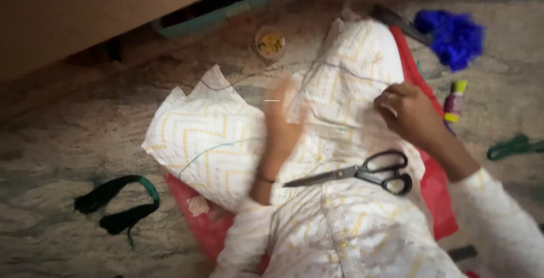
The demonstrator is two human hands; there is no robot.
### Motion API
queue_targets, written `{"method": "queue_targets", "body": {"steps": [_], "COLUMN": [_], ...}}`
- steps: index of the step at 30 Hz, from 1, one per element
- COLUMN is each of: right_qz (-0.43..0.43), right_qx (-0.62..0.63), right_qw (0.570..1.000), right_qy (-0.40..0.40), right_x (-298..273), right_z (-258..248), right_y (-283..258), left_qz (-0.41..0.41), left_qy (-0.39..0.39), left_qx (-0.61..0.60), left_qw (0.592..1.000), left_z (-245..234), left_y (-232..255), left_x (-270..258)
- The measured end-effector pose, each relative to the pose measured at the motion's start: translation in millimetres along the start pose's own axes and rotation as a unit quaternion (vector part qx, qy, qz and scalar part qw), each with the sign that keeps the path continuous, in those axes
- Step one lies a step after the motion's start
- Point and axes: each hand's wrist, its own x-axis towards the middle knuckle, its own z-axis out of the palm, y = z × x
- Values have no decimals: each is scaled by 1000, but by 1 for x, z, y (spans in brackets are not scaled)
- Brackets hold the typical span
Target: Tying and trimming decorative thread tassels on the edge of a saree.
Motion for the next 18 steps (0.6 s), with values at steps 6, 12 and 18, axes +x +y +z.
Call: {"method": "queue_targets", "body": {"steps": [6,12,18], "right_qz": [173,196,174], "right_qx": [385,468,255], "right_qw": [906,860,949], "right_qy": [-3,-59,-61], "right_x": [2,4,22], "right_z": [-3,-20,-40], "right_y": [-1,28,27], "left_qz": [-31,55,15], "left_qy": [-175,130,136], "left_qx": [-87,-101,128], "left_qw": [980,985,982], "left_z": [95,-32,-163], "left_y": [30,-2,-35], "left_x": [15,94,84]}}
